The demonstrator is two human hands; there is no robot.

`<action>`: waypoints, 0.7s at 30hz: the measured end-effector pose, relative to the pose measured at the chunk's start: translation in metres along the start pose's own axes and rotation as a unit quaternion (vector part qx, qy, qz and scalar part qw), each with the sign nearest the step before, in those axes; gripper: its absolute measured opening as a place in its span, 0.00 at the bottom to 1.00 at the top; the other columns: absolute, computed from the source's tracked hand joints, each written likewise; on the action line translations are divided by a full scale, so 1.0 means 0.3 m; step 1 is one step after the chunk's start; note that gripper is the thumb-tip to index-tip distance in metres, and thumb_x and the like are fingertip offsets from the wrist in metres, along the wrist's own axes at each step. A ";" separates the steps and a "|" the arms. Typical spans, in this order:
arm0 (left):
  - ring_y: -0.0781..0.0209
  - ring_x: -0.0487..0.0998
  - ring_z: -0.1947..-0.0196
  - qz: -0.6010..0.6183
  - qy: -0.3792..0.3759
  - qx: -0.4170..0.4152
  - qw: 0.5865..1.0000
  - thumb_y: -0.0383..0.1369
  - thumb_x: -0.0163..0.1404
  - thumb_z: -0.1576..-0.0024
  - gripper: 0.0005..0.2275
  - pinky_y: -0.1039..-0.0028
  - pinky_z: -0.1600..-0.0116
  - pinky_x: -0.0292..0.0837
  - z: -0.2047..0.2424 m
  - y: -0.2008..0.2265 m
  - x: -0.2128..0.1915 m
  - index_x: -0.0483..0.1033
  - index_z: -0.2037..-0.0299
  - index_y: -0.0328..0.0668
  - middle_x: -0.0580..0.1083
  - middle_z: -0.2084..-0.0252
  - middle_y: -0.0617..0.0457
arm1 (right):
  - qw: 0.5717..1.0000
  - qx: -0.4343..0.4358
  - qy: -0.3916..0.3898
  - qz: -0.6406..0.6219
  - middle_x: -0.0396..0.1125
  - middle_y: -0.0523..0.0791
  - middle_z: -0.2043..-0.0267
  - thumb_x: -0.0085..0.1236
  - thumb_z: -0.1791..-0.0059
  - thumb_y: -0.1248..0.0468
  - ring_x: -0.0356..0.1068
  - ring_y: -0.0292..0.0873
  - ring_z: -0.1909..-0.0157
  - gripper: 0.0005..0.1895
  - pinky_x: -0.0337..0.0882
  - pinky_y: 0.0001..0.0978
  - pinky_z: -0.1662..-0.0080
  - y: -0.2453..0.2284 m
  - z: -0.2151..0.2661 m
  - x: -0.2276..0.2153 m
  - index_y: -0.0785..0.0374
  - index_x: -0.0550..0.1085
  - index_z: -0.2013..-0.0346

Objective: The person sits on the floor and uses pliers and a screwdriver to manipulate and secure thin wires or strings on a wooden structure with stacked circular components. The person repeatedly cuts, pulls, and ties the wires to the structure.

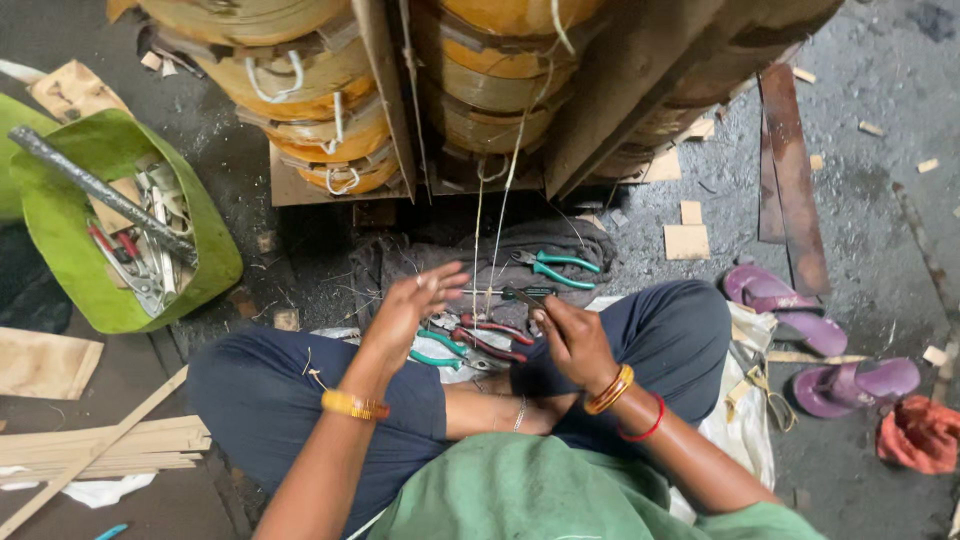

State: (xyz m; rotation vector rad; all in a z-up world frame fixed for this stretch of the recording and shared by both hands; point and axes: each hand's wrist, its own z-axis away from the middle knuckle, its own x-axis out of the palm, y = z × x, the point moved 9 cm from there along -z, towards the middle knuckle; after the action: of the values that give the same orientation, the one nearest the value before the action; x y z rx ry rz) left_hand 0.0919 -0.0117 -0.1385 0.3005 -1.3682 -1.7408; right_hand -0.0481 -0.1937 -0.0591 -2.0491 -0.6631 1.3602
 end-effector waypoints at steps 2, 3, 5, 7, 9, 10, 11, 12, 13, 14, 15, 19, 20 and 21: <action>0.64 0.81 0.63 0.062 -0.053 -0.071 0.994 0.39 0.41 0.35 0.18 0.76 0.53 0.75 -0.137 -0.015 0.063 0.79 0.49 0.33 0.83 0.61 0.49 | 0.997 0.059 0.026 -0.029 0.64 0.51 0.77 0.51 0.45 0.67 0.66 0.52 0.77 0.08 0.64 0.40 0.72 0.029 0.025 0.016 0.67 0.70 0.67; 0.64 0.78 0.65 0.071 -0.047 -0.014 0.996 0.36 0.43 0.34 0.15 0.75 0.55 0.73 -0.162 -0.001 0.101 0.79 0.52 0.31 0.80 0.64 0.50 | 0.997 0.066 0.028 -0.023 0.64 0.50 0.77 0.50 0.45 0.66 0.66 0.49 0.78 0.08 0.64 0.38 0.72 0.038 0.039 0.011 0.67 0.70 0.67; 0.64 0.72 0.71 0.085 -0.030 0.098 0.991 0.30 0.49 0.33 0.11 0.74 0.61 0.70 -0.134 0.010 0.175 0.78 0.59 0.25 0.74 0.70 0.52 | 0.996 0.079 0.033 -0.012 0.64 0.47 0.79 0.49 0.43 0.65 0.65 0.42 0.79 0.10 0.63 0.34 0.72 0.065 0.056 -0.003 0.65 0.72 0.67; 0.68 0.68 0.76 0.055 0.037 0.065 0.996 0.31 0.46 0.36 0.10 0.76 0.68 0.65 0.013 -0.087 0.180 0.77 0.64 0.32 0.71 0.75 0.56 | 0.981 0.172 0.060 -0.073 0.63 0.45 0.80 0.49 0.42 0.63 0.61 0.36 0.79 0.13 0.60 0.30 0.74 0.148 0.056 -0.029 0.65 0.71 0.69; 0.70 0.67 0.76 -0.056 0.062 0.033 0.996 0.33 0.47 0.34 0.13 0.78 0.69 0.63 0.202 -0.173 0.176 0.74 0.69 0.32 0.69 0.77 0.56 | 0.960 0.231 0.079 -0.133 0.63 0.42 0.80 0.49 0.40 0.61 0.57 0.31 0.79 0.15 0.56 0.27 0.74 0.196 0.039 -0.029 0.65 0.71 0.69; 0.68 0.70 0.76 -0.058 0.033 -0.029 0.997 0.33 0.49 0.36 0.12 0.77 0.69 0.65 0.290 -0.245 0.207 0.77 0.70 0.33 0.72 0.76 0.55 | 0.952 0.244 0.084 -0.163 0.63 0.40 0.79 0.49 0.40 0.60 0.56 0.29 0.78 0.16 0.55 0.25 0.75 0.203 0.019 -0.015 0.65 0.72 0.68; 0.66 0.72 0.77 -0.058 0.003 -0.087 0.995 0.32 0.51 0.39 0.11 0.76 0.69 0.66 0.346 -0.298 0.228 0.79 0.71 0.34 0.75 0.76 0.54 | 0.944 0.254 0.088 -0.191 0.63 0.39 0.78 0.49 0.39 0.59 0.55 0.26 0.78 0.16 0.54 0.23 0.75 0.206 -0.014 -0.010 0.65 0.73 0.68; 0.66 0.75 0.73 -0.098 0.017 -0.042 0.994 0.31 0.54 0.43 0.08 0.76 0.66 0.70 0.344 -0.273 0.202 0.80 0.70 0.35 0.78 0.73 0.53 | 0.935 0.270 0.071 -0.219 0.65 0.39 0.77 0.51 0.42 0.60 0.54 0.26 0.79 0.12 0.53 0.22 0.76 0.197 -0.042 0.017 0.65 0.74 0.64; 0.65 0.78 0.69 -0.138 0.034 0.003 0.990 0.30 0.58 0.46 0.05 0.76 0.62 0.73 0.327 -0.239 0.171 0.81 0.69 0.35 0.80 0.71 0.52 | 0.924 0.286 0.052 -0.247 0.67 0.39 0.76 0.53 0.45 0.60 0.53 0.26 0.81 0.09 0.52 0.22 0.78 0.179 -0.070 0.061 0.64 0.75 0.60; 0.65 0.81 0.65 -0.178 0.051 0.048 0.982 0.29 0.61 0.50 0.05 0.77 0.58 0.76 0.312 -0.200 0.141 0.83 0.68 0.36 0.82 0.69 0.51 | 0.913 0.302 0.033 -0.274 0.69 0.39 0.75 0.55 0.47 0.61 0.52 0.26 0.82 0.10 0.51 0.22 0.79 0.156 -0.096 0.108 0.63 0.77 0.57; 0.56 0.80 0.58 -0.262 0.117 0.199 0.937 0.30 0.63 0.53 0.08 0.71 0.52 0.74 0.286 -0.079 0.084 0.84 0.65 0.37 0.81 0.60 0.44 | 0.905 0.300 0.037 -0.300 0.72 0.39 0.73 0.55 0.48 0.60 0.53 0.26 0.83 0.11 0.52 0.21 0.79 0.129 -0.136 0.140 0.63 0.77 0.56; 0.59 0.84 0.57 -0.174 0.231 0.204 0.935 0.32 0.54 0.40 0.10 0.71 0.52 0.77 -0.062 0.074 -0.098 0.83 0.51 0.39 0.82 0.55 0.49 | 0.871 0.307 0.049 -0.381 0.77 0.42 0.69 0.57 0.47 0.60 0.56 0.28 0.83 0.12 0.56 0.21 0.79 0.031 -0.224 0.214 0.67 0.77 0.57; 0.61 0.83 0.60 -0.073 0.168 0.155 0.971 0.32 0.53 0.40 0.11 0.72 0.54 0.78 -0.165 0.053 -0.050 0.82 0.52 0.37 0.82 0.58 0.49 | 0.862 0.313 0.050 -0.395 0.77 0.43 0.69 0.57 0.47 0.60 0.56 0.28 0.83 0.13 0.56 0.22 0.79 0.018 -0.233 0.215 0.69 0.78 0.59; 0.62 0.82 0.63 0.026 0.098 0.104 0.989 0.33 0.52 0.39 0.11 0.73 0.57 0.78 -0.257 0.041 0.012 0.82 0.53 0.35 0.82 0.61 0.50 | 0.848 0.318 0.060 -0.420 0.75 0.42 0.71 0.58 0.47 0.61 0.56 0.28 0.83 0.11 0.55 0.22 0.79 0.008 -0.239 0.209 0.68 0.78 0.59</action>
State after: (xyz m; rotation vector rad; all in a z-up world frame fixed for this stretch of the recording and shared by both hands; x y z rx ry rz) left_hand 0.1459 -0.0659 -0.1549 0.5336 -1.4012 -1.4844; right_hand 0.0412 -0.1667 -0.0789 -1.0714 -0.7835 0.7571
